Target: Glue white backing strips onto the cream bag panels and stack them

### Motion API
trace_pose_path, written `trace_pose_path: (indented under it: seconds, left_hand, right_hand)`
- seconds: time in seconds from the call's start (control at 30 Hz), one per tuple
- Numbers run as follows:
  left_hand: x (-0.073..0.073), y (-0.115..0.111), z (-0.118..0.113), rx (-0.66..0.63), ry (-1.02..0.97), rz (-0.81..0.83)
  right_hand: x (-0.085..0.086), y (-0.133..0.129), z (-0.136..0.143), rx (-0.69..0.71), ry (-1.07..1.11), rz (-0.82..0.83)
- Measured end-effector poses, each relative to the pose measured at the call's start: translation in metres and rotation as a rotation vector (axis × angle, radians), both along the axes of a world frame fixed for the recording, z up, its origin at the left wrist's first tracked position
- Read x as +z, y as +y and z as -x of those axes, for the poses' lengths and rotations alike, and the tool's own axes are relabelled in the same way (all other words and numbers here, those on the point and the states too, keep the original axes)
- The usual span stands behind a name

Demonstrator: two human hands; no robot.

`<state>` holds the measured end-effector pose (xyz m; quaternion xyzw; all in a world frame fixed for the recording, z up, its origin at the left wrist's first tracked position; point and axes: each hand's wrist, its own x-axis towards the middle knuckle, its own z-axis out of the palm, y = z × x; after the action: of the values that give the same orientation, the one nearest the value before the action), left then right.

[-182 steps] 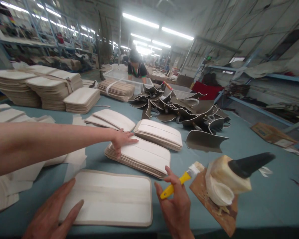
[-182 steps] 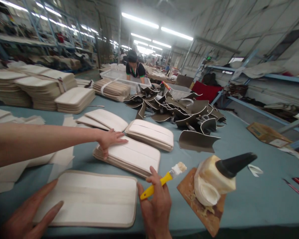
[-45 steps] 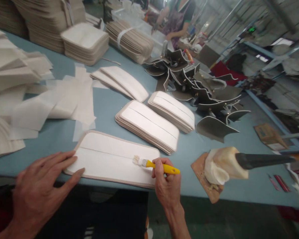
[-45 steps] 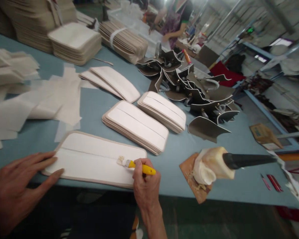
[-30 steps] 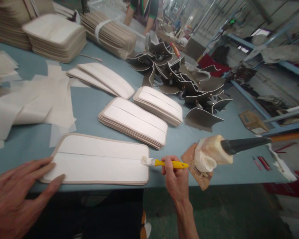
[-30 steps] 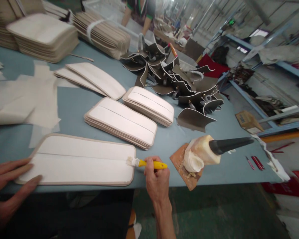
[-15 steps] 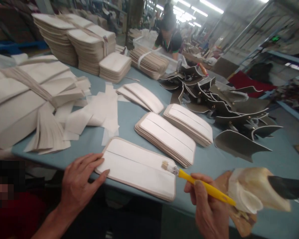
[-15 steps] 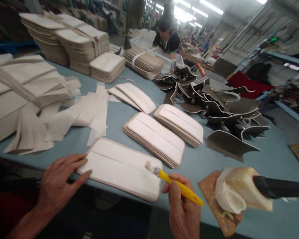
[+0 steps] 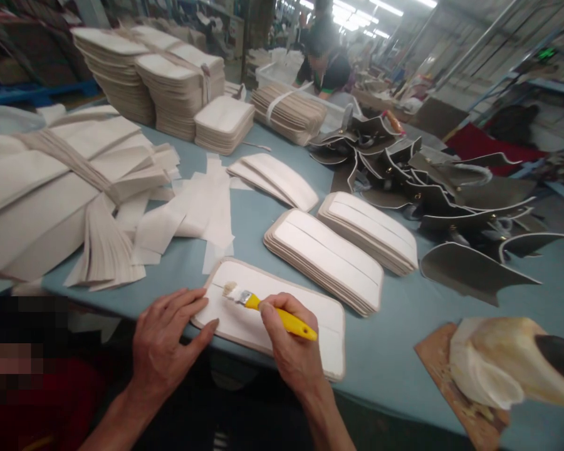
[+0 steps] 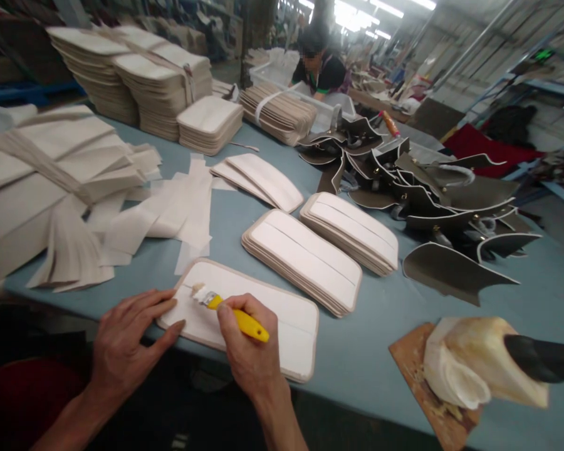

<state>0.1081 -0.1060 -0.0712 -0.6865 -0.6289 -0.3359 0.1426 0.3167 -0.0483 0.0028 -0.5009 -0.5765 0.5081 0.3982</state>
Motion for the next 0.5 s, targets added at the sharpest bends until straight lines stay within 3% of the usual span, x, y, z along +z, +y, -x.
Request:
trace_pose_path:
  seconds: [0.13, 0.23, 0.5]
  left_hand:
    - [0.001, 0.0, 0.0, -0.01, 0.006, -0.002]
    - [0.001, -0.001, 0.001, -0.015, -0.001, 0.02]
    - [-0.006, 0.0, 0.002, 0.026, -0.022, 0.029]
  right_hand:
    - [-0.005, 0.007, 0.014, 0.072, -0.045, -0.013]
    - [-0.007, 0.009, 0.004, 0.037, -0.113, -0.013]
    - [0.0, -0.011, -0.093, -0.177, -0.269, 0.09]
